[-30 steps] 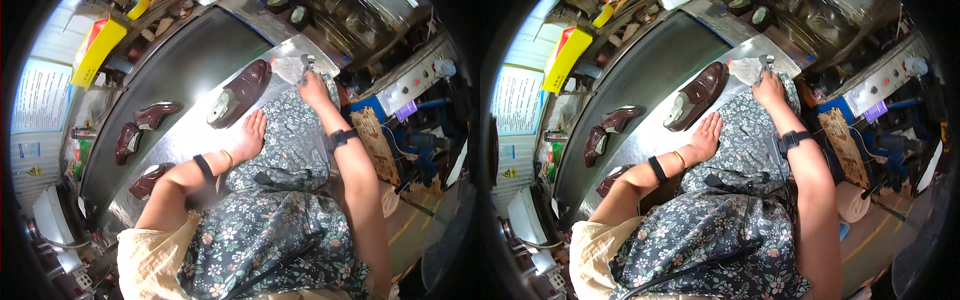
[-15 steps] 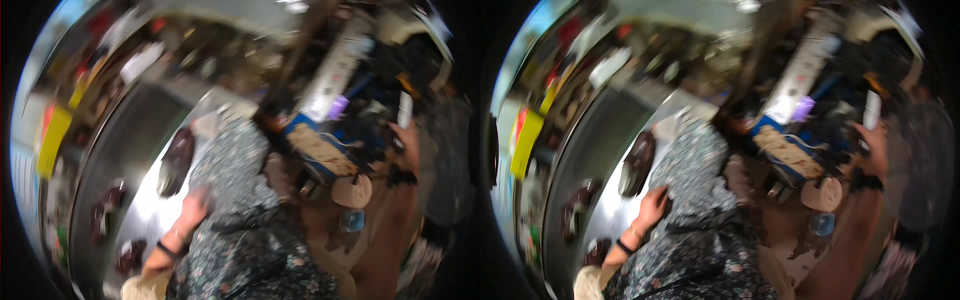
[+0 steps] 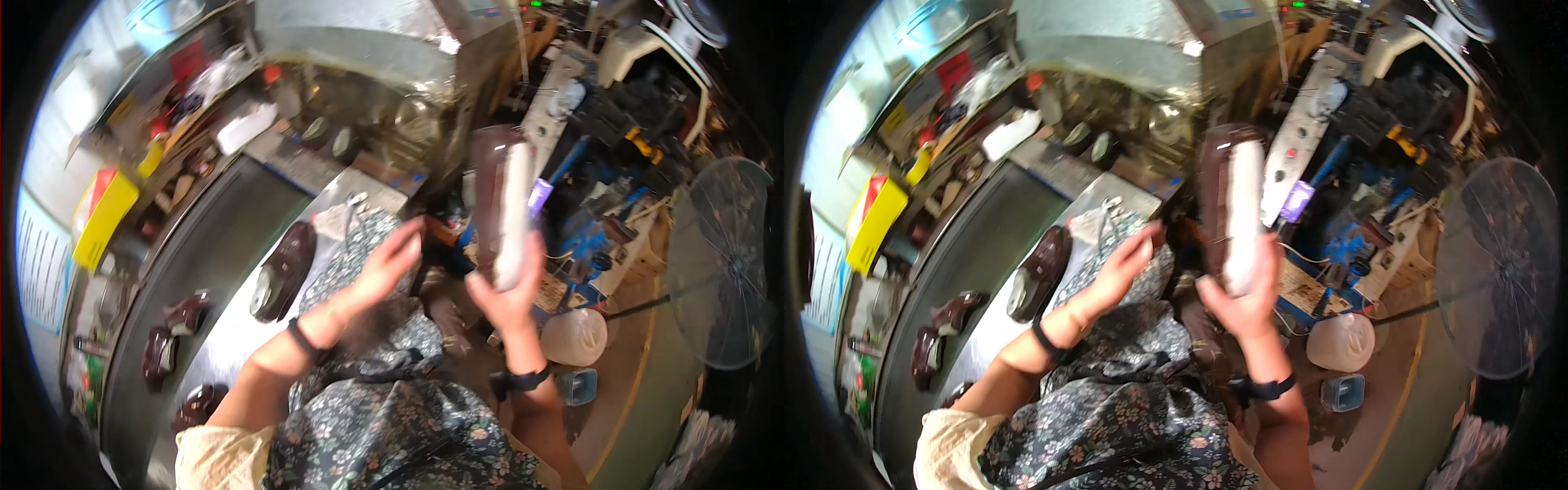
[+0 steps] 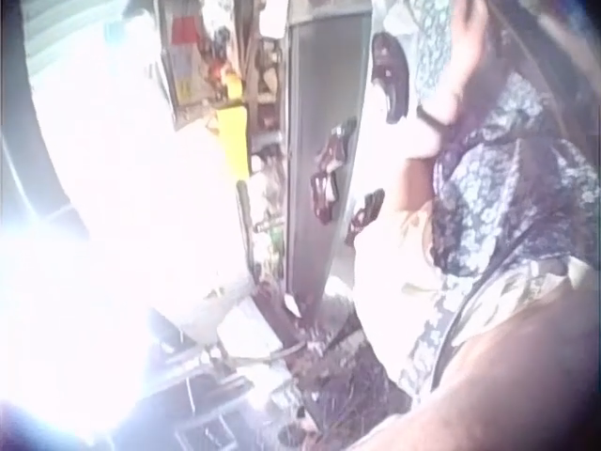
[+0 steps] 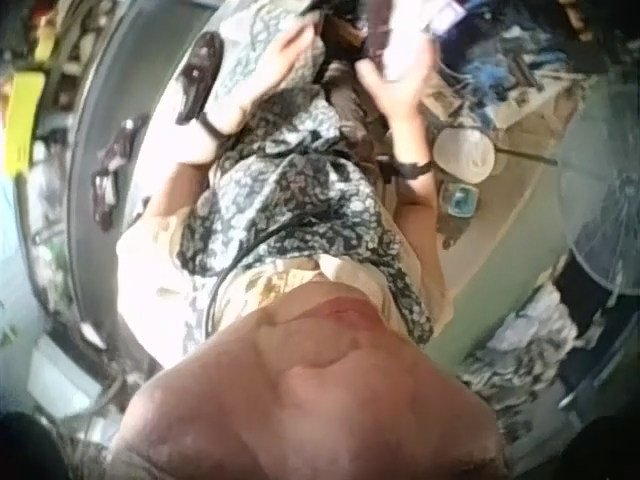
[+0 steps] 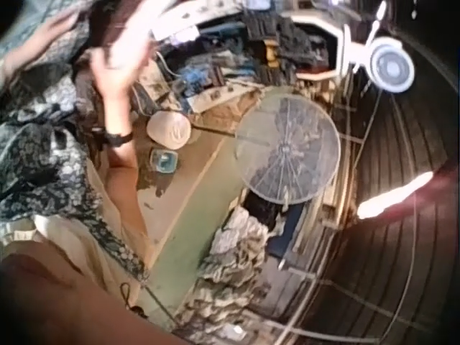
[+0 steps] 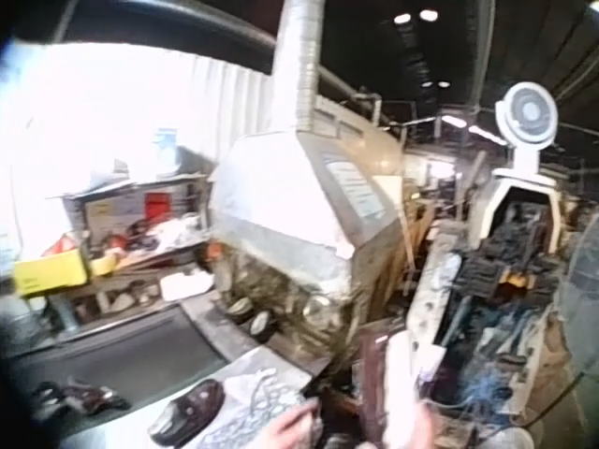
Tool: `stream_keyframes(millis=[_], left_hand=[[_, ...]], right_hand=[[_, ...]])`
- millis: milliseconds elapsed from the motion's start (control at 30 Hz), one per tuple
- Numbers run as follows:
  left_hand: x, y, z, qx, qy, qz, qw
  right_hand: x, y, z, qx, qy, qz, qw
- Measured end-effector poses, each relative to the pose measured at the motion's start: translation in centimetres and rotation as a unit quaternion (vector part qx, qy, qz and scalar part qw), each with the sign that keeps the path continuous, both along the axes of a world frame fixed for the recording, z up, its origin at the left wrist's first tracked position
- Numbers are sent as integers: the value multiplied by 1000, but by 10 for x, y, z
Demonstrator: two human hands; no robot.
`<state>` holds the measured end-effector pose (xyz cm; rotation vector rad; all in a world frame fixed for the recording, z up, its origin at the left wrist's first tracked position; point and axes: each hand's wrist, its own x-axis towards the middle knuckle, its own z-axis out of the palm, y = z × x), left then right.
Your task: The recorder is inspecting and cleaning shoe soles in a manufacturing environment.
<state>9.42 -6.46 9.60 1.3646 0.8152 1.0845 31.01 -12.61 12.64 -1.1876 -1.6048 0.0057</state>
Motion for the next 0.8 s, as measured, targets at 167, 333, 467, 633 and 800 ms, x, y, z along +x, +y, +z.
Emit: stream_keyframes(millis=[167,333,467,633,800], left_hand=[[-28,2,16,-312,-264,31,912],[-65,-70,-27,-80,289,-117,947],[-137,-73,-56,54,337,151,928],[-244,-49,-84,-62,591,266,759],[-290,-40,-68,-224,417,104,875]], right_hand=[[-42,-7,-33,-312,298,352,830],[-39,-19,-55,-600,309,407,616],[-44,-25,-72,-559,541,323,540],[-72,89,-108,-420,635,302,574],[-176,274,-133,-269,389,161,867]])
